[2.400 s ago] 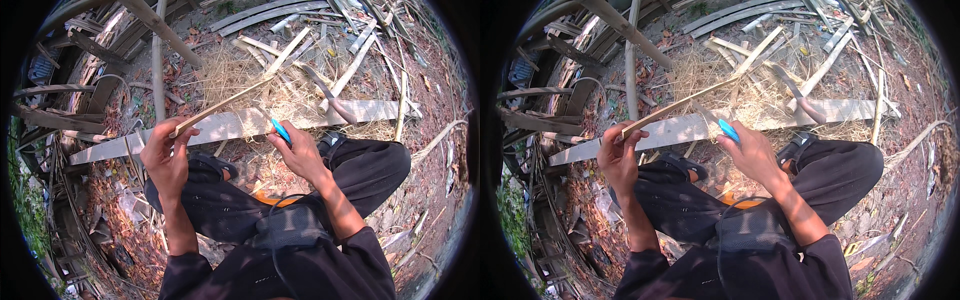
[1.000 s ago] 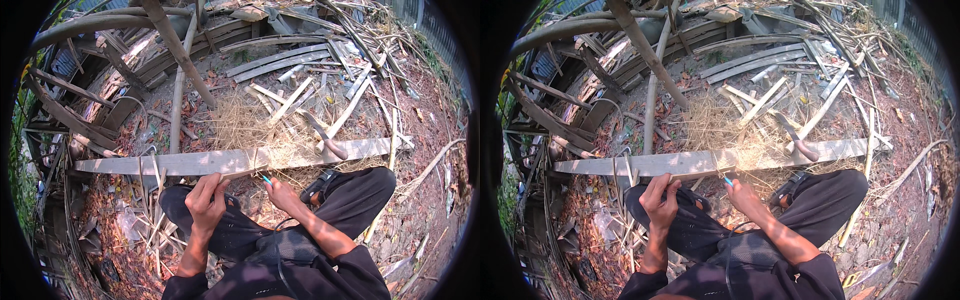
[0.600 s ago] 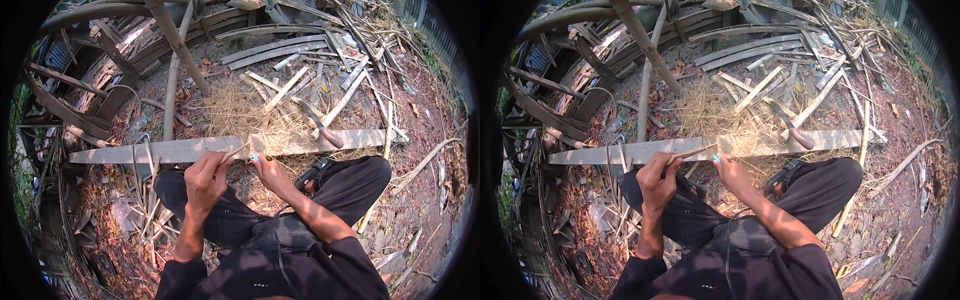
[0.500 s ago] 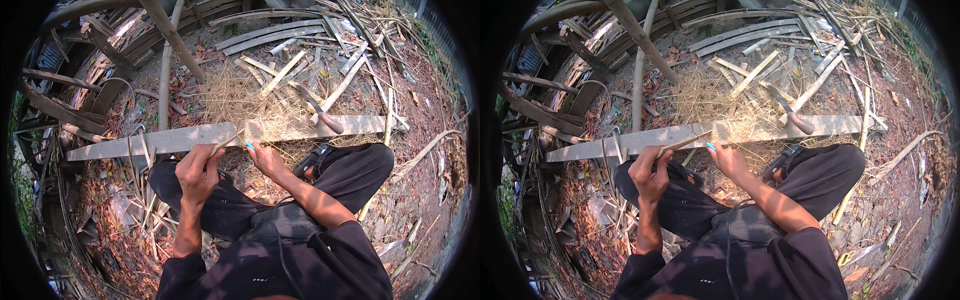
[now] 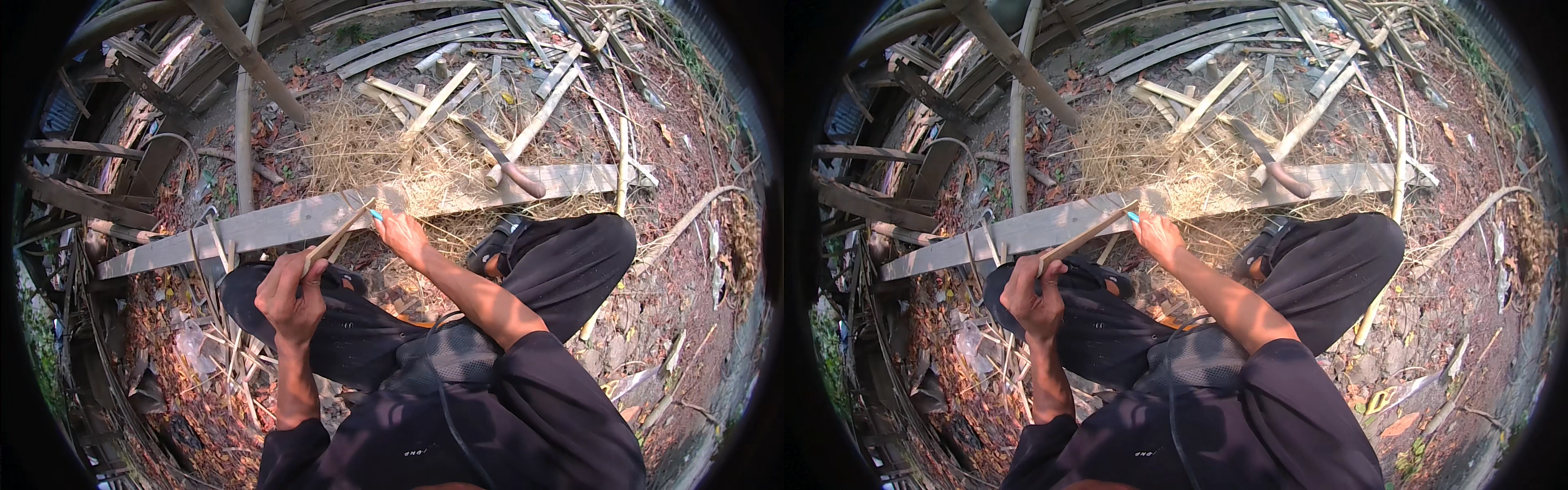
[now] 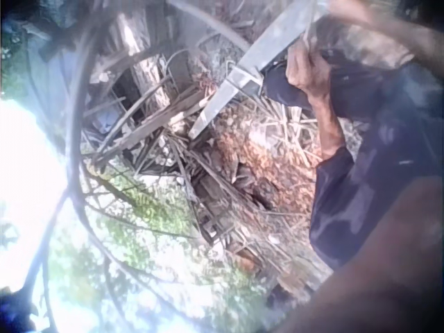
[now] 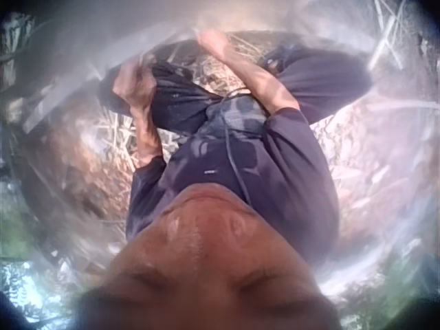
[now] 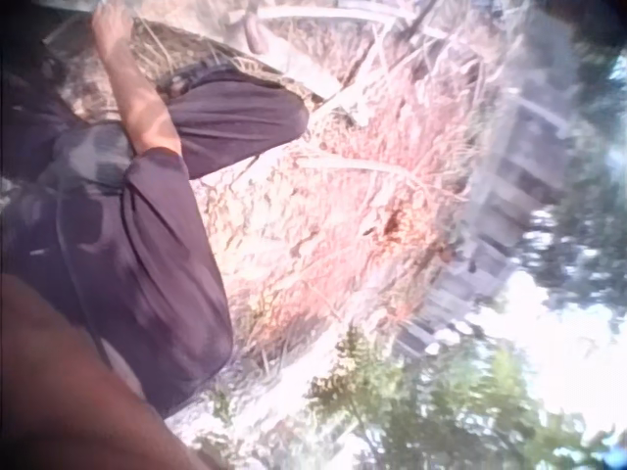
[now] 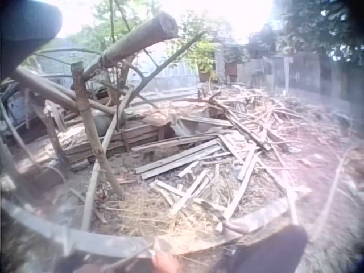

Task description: The person sits cross-legged on the ground and uses a blue utility knife to shave thin strips from a piece of bamboo. They hold the bamboo in their left hand and carefully scrape the surface with the knife in their right hand, creating fine shavings that fall onto the ground.

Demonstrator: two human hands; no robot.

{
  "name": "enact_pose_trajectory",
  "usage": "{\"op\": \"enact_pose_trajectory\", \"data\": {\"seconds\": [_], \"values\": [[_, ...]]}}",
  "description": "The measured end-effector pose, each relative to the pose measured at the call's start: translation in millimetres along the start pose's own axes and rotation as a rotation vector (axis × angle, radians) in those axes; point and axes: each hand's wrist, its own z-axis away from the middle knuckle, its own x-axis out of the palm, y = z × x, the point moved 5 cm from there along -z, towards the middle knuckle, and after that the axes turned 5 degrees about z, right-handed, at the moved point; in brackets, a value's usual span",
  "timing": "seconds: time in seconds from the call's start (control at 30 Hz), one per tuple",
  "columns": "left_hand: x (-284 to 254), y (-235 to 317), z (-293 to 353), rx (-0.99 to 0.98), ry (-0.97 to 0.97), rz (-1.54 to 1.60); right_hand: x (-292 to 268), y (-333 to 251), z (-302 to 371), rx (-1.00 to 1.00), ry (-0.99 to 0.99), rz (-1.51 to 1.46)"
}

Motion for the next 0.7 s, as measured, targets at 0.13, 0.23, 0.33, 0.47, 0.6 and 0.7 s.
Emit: {"op": "enact_pose_trajectory", "data": {"seconds": [0.13, 0.23, 0.33, 0.47, 0.6, 0.7], "values": [[0.6, 5.7, 4.0, -0.005, 0.0, -0.004, 16.0, 9.3, -5.7, 0.027, 0.037, 0.033], [-3.3, 3.3, 3.5, -0.043, 0.0, -0.039, 22.2, 15.3, -21.9, 0.08, 0.019, 0.054], [-12.8, 0.9, 14.1, -0.053, 0.006, -0.071, 40.1, 20.9, -31.4, 0.077, -0.054, 0.092], [-28.1, -2.9, 27.0, -0.137, 0.045, -0.108, 48.1, 18.5, -37.1, 0.036, -0.11, 0.096], [-14.1, -6.0, 20.6, -0.092, 0.054, -0.045, 68.6, 61.3, -52.6, -0.134, 0.036, 0.191], [-36.2, -7.7, 19.8, -0.139, 0.075, -0.059, 67.6, 18.6, -48.8, 0.34, -0.669, -0.555]]}}
